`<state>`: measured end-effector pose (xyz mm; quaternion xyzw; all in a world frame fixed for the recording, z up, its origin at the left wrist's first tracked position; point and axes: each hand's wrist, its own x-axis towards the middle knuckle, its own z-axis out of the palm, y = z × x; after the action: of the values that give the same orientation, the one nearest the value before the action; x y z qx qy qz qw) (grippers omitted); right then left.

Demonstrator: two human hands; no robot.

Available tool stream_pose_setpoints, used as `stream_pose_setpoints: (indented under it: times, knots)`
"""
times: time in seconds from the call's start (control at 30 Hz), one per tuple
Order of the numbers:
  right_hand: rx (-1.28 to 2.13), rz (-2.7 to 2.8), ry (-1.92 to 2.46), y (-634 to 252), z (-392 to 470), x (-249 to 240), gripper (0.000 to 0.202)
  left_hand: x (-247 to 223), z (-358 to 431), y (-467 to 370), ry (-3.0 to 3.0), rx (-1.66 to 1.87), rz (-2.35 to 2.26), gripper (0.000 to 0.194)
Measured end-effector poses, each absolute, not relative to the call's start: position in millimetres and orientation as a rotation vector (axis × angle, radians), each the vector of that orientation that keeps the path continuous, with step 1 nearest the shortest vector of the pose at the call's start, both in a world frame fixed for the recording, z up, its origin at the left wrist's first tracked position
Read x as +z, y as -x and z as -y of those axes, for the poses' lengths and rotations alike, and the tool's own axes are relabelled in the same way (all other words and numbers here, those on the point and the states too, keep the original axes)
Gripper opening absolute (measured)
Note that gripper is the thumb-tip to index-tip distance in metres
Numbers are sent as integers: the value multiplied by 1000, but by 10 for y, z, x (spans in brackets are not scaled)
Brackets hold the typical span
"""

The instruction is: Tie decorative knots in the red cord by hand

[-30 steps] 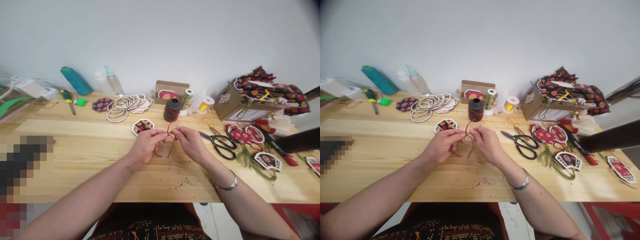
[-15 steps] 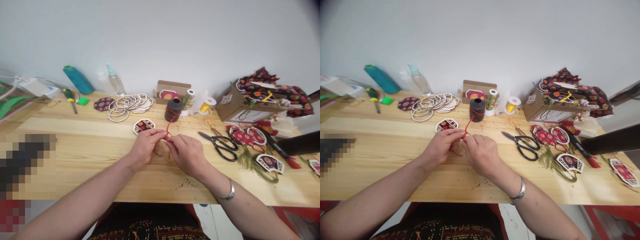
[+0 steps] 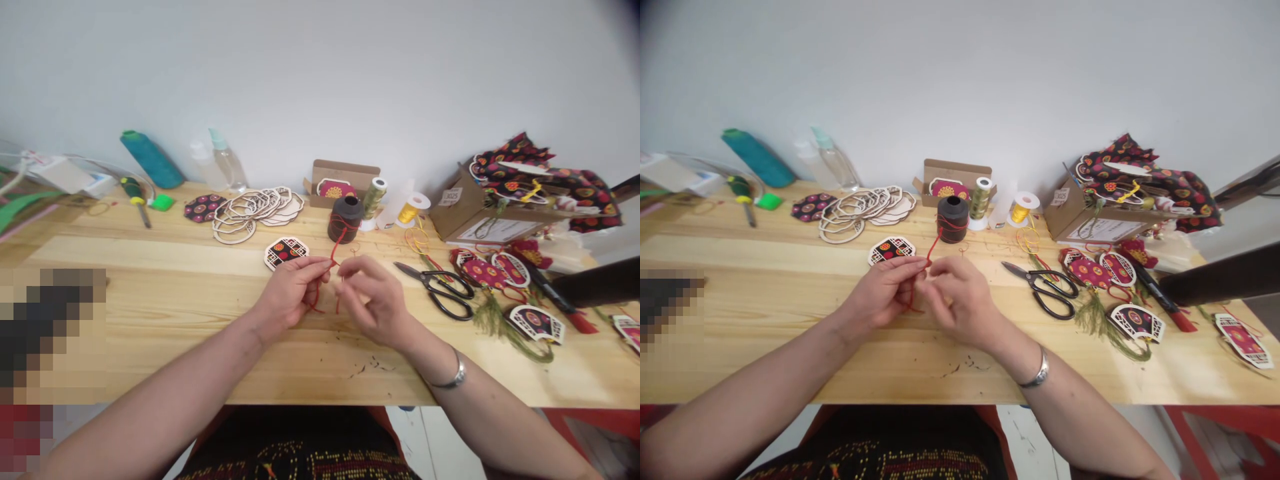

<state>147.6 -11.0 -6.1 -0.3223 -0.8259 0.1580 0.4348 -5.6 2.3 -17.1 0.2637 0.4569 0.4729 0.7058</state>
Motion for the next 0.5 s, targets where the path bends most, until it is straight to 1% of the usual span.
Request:
stream_pose_setpoints:
  times: [0.1, 0.2, 0.27, 0.37, 0.5]
  knots:
    - [662, 1652, 1076, -1494, 0, -95, 14, -153, -20, 46, -637, 1026, -1039, 13]
    - [1209, 1421, 1118, -1484, -72, -138, 19, -142, -3, 46, -694, 998, -1038, 14]
    - [1479, 1295, 1074, -1468, -80, -148, 23, -143, 12, 47, -717, 985, -1042, 14]
    - [1576, 1173, 1082, -1444, -59, -134, 25, -148, 28, 42, -748, 955, -1053, 14]
    - [1508, 1187, 1150, -1436, -51, -123, 26, -152, 31, 31, -805, 915, -1062, 13]
